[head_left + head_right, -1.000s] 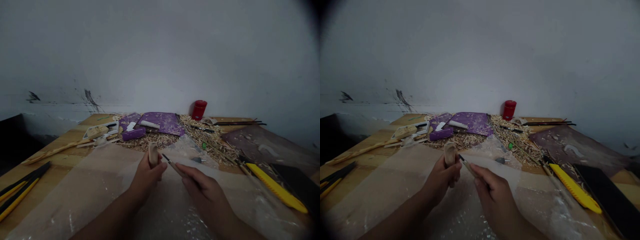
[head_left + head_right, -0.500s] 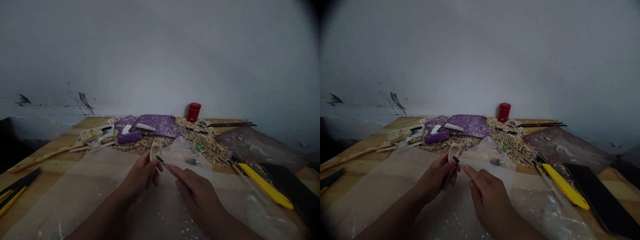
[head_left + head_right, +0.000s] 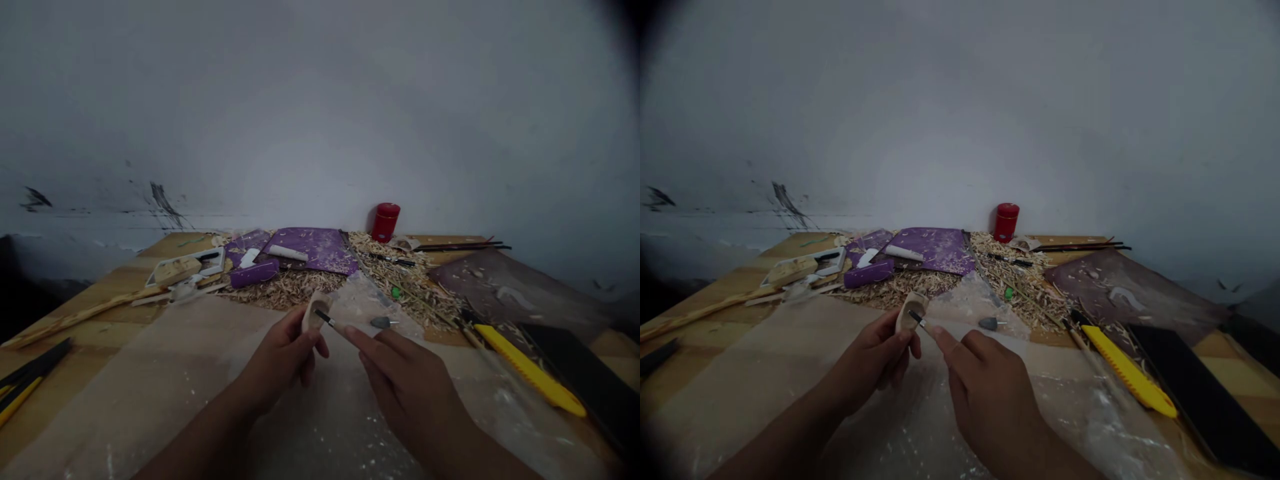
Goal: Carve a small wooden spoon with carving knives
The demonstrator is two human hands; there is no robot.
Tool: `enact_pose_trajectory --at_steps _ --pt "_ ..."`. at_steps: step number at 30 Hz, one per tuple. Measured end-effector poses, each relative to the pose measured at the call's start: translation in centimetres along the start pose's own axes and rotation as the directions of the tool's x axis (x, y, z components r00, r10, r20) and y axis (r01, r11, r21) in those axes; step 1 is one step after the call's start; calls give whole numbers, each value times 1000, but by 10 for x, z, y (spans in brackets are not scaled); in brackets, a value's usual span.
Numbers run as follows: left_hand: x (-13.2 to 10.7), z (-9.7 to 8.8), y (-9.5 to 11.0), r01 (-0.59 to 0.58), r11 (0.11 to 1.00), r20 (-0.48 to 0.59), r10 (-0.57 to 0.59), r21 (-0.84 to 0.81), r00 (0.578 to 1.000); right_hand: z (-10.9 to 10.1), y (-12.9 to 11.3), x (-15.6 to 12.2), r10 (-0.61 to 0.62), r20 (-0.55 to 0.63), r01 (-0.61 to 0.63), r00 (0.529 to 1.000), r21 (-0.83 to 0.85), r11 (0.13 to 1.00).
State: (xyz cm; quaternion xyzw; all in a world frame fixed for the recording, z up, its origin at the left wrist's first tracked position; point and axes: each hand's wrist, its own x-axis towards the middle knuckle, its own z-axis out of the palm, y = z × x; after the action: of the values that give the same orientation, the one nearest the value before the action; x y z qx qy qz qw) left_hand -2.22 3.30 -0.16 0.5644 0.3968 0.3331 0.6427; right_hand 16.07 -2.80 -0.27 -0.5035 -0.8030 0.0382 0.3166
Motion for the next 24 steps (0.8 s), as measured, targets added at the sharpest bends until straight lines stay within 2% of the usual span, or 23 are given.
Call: enact_pose_trajectory --at_steps 6,11,16,24 --pt "0 -1 0 -14 996 4 13 84 1000 -1 2 1 -20 44 24 999 -86 996" --pt "1 -3 1 3 992 -79 7 127 997 -8 5 1 -18 18 22 1000 -248 969" --pt "1 -2 3 46 993 -131 -32 111 991 -10 4 0 -24 -28 19 999 -175 984" --pt "-2 -1 1 18 998 -26 -16 54 1000 -9 4 0 -25 -56 18 998 -114 993"
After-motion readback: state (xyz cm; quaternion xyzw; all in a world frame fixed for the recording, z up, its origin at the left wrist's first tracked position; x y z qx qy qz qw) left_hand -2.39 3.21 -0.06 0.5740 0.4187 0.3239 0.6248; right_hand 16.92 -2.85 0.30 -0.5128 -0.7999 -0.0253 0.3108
